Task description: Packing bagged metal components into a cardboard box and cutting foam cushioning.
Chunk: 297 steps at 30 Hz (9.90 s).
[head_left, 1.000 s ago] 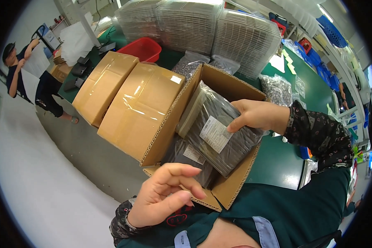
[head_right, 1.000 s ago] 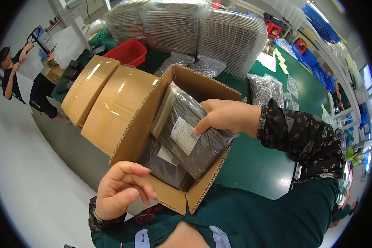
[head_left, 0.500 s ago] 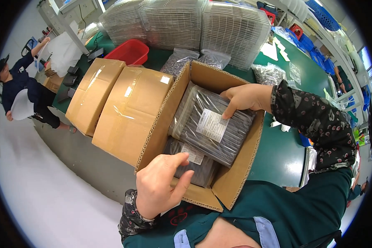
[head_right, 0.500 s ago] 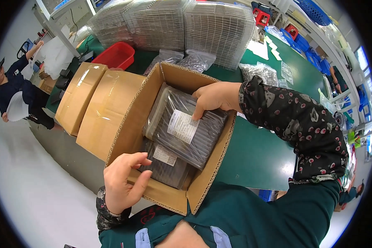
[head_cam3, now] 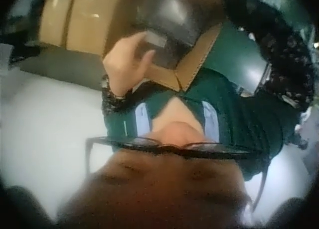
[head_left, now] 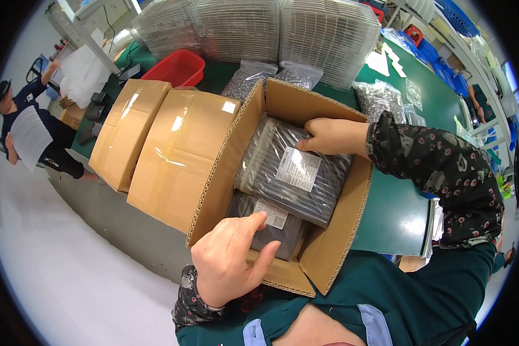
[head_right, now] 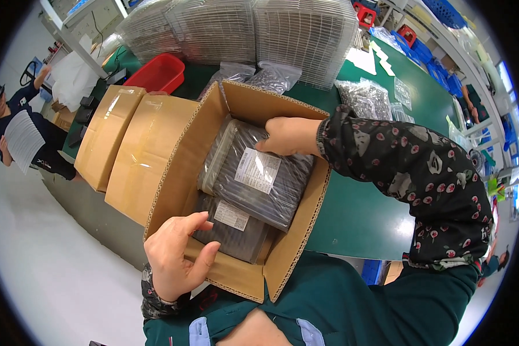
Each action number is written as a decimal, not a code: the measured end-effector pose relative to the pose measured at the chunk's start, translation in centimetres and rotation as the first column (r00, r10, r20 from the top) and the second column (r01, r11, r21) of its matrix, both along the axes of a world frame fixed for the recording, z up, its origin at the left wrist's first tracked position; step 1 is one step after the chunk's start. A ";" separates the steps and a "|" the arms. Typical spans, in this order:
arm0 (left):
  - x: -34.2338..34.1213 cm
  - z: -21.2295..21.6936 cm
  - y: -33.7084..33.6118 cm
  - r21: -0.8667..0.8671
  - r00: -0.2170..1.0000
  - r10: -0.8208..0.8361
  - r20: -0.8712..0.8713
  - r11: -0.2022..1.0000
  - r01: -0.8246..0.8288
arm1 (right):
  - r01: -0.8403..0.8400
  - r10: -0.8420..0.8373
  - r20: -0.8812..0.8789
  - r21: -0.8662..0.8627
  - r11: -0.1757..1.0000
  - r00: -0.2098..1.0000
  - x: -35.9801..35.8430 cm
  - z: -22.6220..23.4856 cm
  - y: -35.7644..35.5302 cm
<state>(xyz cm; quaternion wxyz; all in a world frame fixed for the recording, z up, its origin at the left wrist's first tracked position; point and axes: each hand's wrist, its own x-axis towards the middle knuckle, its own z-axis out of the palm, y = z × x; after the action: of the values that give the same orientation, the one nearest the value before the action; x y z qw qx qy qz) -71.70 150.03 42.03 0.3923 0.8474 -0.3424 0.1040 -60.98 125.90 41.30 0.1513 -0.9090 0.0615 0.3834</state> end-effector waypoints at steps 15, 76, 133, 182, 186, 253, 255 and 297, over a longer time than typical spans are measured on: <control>-0.4 0.3 -1.2 0.083 0.998 -0.057 0.041 0.995 0.054 | -0.252 0.232 0.264 0.044 0.967 0.936 -1.6 -0.6 -1.2; 6.9 1.5 0.8 0.333 0.933 -0.124 -0.339 0.911 0.242 | -0.608 0.536 0.594 -0.098 0.788 0.599 -7.3 2.7 -2.8; 7.3 -10.6 -6.8 0.368 0.911 -0.121 0.394 0.929 -0.036 | -0.568 0.181 0.981 -0.107 0.816 0.074 -0.8 -4.8 5.1; 0.8 -4.6 -2.6 0.402 0.984 -0.024 -0.175 0.911 0.094 | -0.652 0.403 0.896 -0.192 0.733 0.189 3.1 -5.6 2.4; 0.9 -4.7 -0.5 -0.029 0.995 -0.074 -0.063 0.997 0.072 | -0.544 0.159 0.985 -0.096 0.834 0.071 2.5 -3.3 2.1; -2.2 -3.9 1.9 -0.031 0.915 -0.034 0.402 0.998 0.051 | -0.107 0.125 0.199 -0.102 0.989 0.972 -0.2 1.7 1.7; -2.3 -4.0 2.0 -0.067 0.915 -0.006 0.404 0.997 0.037 | -0.022 0.033 0.128 -0.080 0.997 0.991 -1.2 4.8 4.4; -2.5 -4.6 1.0 -0.093 0.847 0.029 0.531 0.995 0.024 | -0.242 0.304 0.256 -0.245 0.939 0.918 3.2 0.7 4.1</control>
<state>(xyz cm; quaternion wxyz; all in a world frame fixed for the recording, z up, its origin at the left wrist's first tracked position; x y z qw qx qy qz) -74.24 150.99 37.41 0.3227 0.7660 -0.4310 0.3511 -57.73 130.02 41.99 0.0073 -0.9657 -0.0496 0.2549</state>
